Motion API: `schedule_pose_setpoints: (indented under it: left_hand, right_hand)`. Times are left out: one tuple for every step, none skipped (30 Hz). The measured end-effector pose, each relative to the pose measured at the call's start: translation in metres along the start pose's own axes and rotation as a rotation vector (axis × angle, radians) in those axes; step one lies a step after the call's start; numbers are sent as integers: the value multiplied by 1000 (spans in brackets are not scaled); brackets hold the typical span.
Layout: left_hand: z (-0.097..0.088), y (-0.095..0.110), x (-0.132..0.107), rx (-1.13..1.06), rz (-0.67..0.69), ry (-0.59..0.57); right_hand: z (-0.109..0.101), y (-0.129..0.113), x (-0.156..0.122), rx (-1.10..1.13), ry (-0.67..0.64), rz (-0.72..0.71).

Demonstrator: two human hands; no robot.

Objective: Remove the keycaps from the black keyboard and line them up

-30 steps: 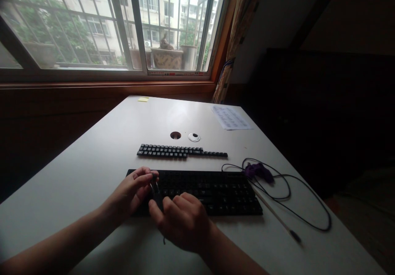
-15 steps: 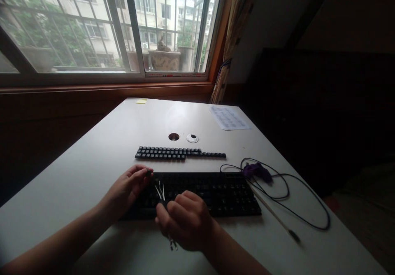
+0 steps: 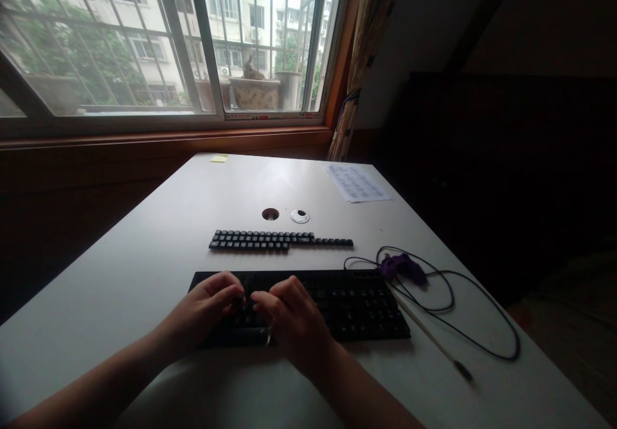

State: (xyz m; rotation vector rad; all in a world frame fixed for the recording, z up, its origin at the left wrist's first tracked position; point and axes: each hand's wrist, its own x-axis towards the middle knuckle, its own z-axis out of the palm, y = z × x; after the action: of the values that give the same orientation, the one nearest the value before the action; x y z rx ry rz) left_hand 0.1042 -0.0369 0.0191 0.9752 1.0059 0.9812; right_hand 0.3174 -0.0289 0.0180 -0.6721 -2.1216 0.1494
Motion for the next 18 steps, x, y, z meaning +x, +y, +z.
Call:
schedule_pose_setpoints:
  left_hand:
    - [0, -1, 0, 12, 1, -15]
    - [0, -2, 0, 20, -1, -34]
    - [0, -3, -1, 26, -6, -51]
    - [0, -3, -1, 33, -13, -65]
    - [0, -4, -1, 41, -19, -74]
    - [0, -4, -1, 51, -22, -80]
    - [1, -4, -1, 63, -18, -80]
    - [1, -4, -1, 78, -11, -78]
    - [1, -4, -1, 96, -3, -74]
    - [1, -4, -1, 114, 3, -70]
    - [1, -4, -1, 134, 6, -64]
    - [2, -4, -1, 155, 7, -59]
    - [2, -4, -1, 175, 4, -58]
    - [2, -4, -2, 194, 4, -56]
    - [3, -4, -2, 206, 5, -52]
    - [3, -4, -3, 220, 8, -50]
    - [3, -5, -3, 236, 12, -45]
    - [4, -5, -3, 248, 14, -49]
  right_hand:
    - [1, 0, 1, 24, 12, 24]
    - [3, -1, 1, 46, 21, 45]
    - [4, -1, 2, 63, 26, 62]
    - [5, -1, 3, 77, 28, 71]
    - [6, -2, 4, 90, 26, 75]
    - [7, -2, 5, 102, 21, 78]
    - [8, -3, 5, 114, 15, 81]
    - [8, -3, 6, 127, 7, 85]
    - [9, -4, 6, 139, -1, 89]
    - [9, -4, 6, 150, -9, 96]
    - [9, -4, 6, 163, -17, 102]
    - [9, -4, 6, 174, -24, 110]
    - [10, -4, 5, 185, -29, 121]
    - [10, -4, 5, 196, -33, 133]
    - [10, -4, 4, 208, -38, 144]
    - [10, -4, 4, 220, -43, 154]
    - [10, -4, 3, 230, -48, 160]
    - [10, -4, 3, 238, -54, 161]
